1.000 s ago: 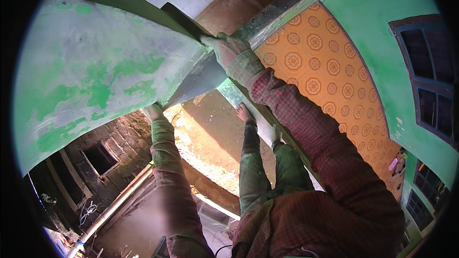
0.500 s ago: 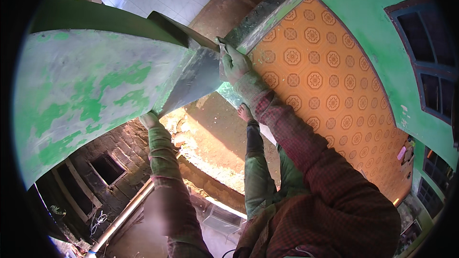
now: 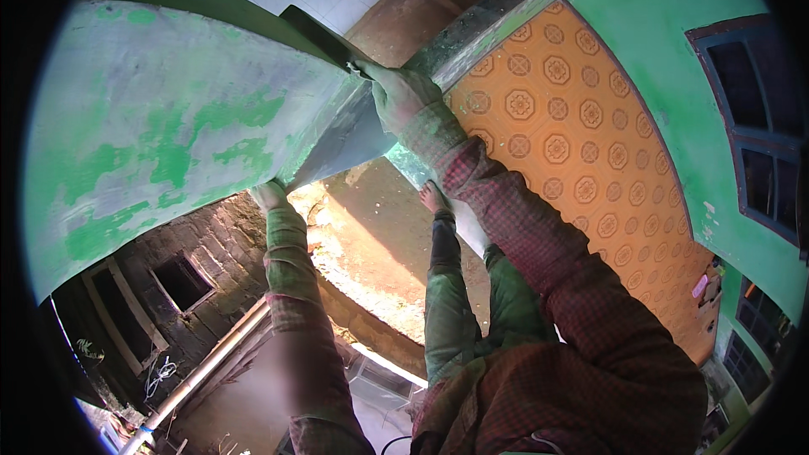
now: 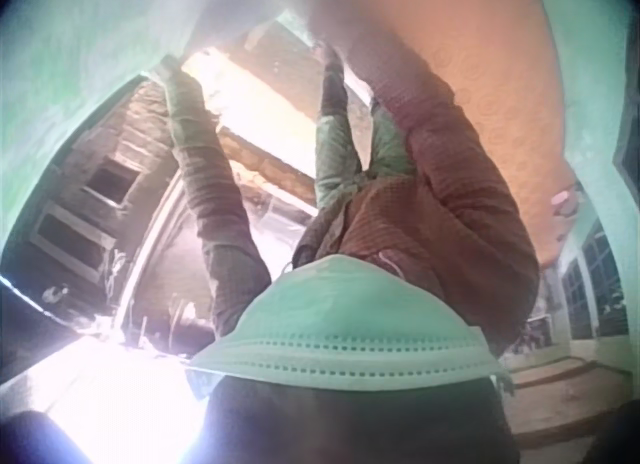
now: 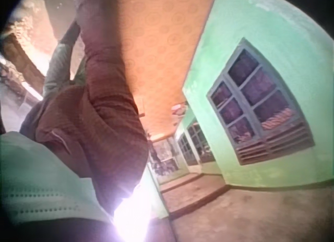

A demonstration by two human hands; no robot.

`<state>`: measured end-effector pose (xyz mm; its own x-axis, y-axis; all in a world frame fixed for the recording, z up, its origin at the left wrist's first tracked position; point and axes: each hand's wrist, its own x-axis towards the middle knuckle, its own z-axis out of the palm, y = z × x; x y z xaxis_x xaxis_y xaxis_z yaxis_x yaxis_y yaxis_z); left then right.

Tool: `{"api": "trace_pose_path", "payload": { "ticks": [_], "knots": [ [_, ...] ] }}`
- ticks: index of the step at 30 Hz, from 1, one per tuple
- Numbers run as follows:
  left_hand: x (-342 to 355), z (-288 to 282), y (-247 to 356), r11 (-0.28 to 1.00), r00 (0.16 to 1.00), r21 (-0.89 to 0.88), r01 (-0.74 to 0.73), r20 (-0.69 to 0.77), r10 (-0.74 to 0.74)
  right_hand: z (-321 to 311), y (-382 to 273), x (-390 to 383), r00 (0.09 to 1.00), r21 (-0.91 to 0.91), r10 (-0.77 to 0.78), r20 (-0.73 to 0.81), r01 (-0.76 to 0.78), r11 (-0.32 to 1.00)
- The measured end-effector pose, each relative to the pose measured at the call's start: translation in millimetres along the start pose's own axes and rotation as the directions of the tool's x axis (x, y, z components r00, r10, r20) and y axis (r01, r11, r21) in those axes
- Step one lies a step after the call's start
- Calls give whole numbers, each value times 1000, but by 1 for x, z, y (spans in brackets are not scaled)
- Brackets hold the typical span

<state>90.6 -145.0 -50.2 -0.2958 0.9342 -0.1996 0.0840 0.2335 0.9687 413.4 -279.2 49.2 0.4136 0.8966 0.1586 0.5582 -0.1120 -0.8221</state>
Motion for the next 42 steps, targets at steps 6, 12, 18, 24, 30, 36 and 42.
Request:
{"api": "trace_pose_path", "payload": {
  "ticks": [6, 12, 18, 24, 30, 36, 42],
  "knots": [
    [-13, 4, 2, 999, 1000, 41, 15, -12, -14, 17, -14, -28, 950, -283, -86, 300, 175, 943],
    [-18, 7, 3, 997, 1000, 72, 11, -26, -9, 3, 0, -1, 966, -364, -91, 240, 177, 915],
    [-27, 15, 8, 996, 996, 50, 70, -62, -67, 33, -10, -2, 894, -407, -222, 389, 383, 829],
    [-35, 26, 18, 987, 985, 82, 136, -114, -126, 2, 17, 11, 903, -422, -201, 381, 363, 831],
    [-17, 15, -3, 997, 999, 76, 35, -2, -35, 7, 20, 6, 863, -331, -293, 412, 441, 834],
    [-8, 15, -17, 981, 998, 186, -48, 48, 40, -12, -5, 3, 937, -132, -320, 139, 338, 932],
    [-27, 15, 13, 992, 996, 129, -10, 86, -2, 8, -11, -6, 923, -294, -378, 67, 381, 877]
  ]
}}
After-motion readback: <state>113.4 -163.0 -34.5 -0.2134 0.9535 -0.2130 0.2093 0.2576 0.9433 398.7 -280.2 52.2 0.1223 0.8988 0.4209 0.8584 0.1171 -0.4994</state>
